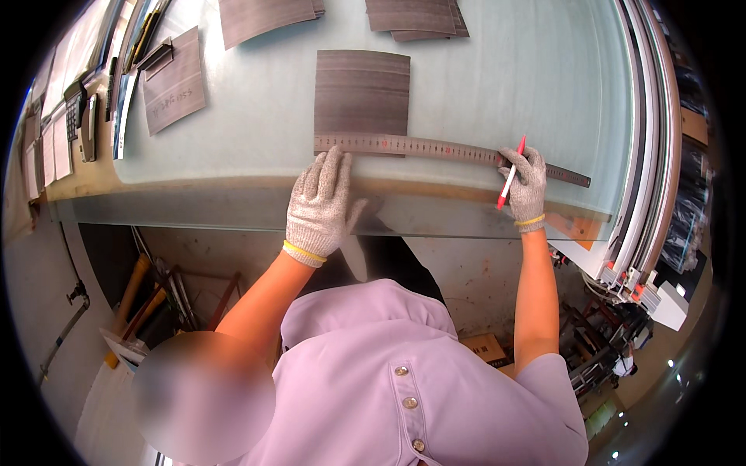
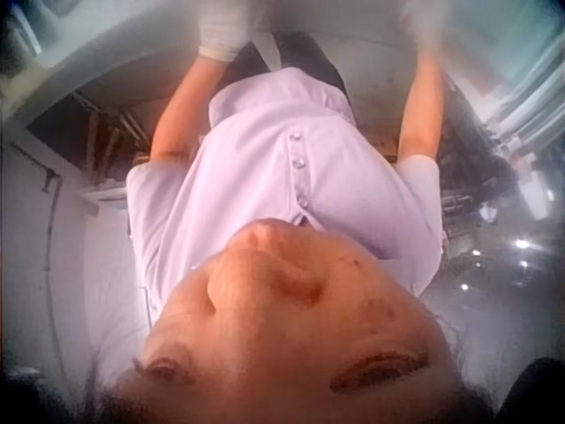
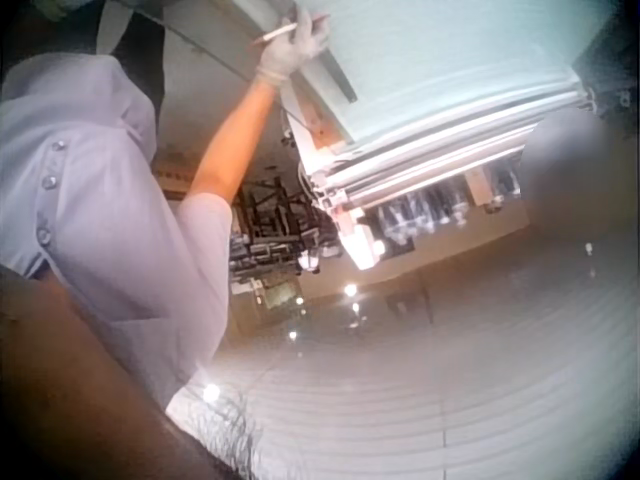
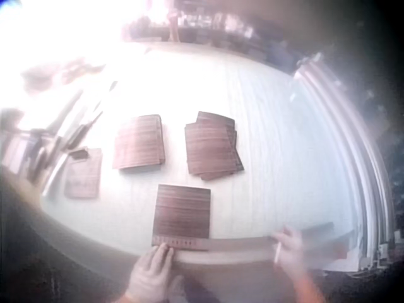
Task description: The person measures and marks multiple rectangular brown material sheets using a ruler and a red marker. They then use a utility knife to cut the sheets along the marked lines. The person stacks the cut pieces on the workbench.
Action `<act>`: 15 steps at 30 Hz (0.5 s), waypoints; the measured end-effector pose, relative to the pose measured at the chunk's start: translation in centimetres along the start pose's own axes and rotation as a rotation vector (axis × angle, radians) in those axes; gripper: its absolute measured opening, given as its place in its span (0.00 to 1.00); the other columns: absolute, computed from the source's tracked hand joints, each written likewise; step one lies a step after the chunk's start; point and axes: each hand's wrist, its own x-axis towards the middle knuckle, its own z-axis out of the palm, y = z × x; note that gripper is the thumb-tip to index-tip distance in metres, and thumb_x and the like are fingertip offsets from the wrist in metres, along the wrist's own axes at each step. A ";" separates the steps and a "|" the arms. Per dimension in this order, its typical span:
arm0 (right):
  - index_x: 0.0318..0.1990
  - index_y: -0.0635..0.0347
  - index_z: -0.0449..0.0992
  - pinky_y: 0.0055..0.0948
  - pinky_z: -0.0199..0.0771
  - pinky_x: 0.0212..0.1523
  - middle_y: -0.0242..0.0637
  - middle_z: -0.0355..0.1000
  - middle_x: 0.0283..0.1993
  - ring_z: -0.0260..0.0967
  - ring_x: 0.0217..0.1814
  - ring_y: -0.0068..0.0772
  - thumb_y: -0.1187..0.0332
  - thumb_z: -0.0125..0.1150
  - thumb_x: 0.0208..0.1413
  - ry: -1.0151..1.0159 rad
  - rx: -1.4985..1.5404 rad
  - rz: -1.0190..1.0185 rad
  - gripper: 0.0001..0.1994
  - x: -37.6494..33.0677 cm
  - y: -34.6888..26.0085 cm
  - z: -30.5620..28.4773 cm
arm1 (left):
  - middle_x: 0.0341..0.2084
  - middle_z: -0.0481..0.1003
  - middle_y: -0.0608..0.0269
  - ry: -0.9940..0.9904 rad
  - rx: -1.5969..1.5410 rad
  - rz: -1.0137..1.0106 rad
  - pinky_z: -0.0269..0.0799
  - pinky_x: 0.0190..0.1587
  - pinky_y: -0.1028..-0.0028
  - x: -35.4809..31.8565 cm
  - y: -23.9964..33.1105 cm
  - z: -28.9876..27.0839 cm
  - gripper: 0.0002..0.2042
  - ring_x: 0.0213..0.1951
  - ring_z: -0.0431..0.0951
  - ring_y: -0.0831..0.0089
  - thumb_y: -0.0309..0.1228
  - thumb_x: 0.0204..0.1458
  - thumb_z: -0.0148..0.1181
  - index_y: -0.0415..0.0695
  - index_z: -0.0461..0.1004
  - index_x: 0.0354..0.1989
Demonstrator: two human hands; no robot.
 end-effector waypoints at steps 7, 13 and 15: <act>0.48 0.63 0.82 0.43 0.72 0.54 0.42 0.77 0.48 0.74 0.51 0.49 0.68 0.72 0.51 0.167 -0.085 -0.147 0.17 0.3 -1.8 0.7 | 0.68 0.64 0.47 -0.016 0.006 -0.017 0.65 0.66 0.52 -0.1 0.0 0.1 0.39 0.65 0.68 0.46 0.38 0.48 0.71 0.36 0.66 0.69; 0.47 0.67 0.81 0.39 0.79 0.48 0.45 0.80 0.42 0.78 0.44 0.49 0.64 0.62 0.64 0.176 0.607 -0.088 0.13 0.6 -13.4 6.8 | 0.68 0.64 0.45 -0.033 0.023 -0.030 0.64 0.67 0.52 -0.1 0.0 0.1 0.39 0.66 0.67 0.46 0.38 0.48 0.71 0.35 0.65 0.69; 0.45 0.66 0.81 0.38 0.80 0.45 0.45 0.80 0.41 0.78 0.42 0.50 0.70 0.65 0.60 0.142 0.612 -0.146 0.10 0.8 -16.1 9.0 | 0.68 0.64 0.44 -0.041 0.020 -0.022 0.64 0.67 0.52 -0.1 -0.1 0.2 0.39 0.66 0.67 0.45 0.37 0.48 0.71 0.34 0.65 0.69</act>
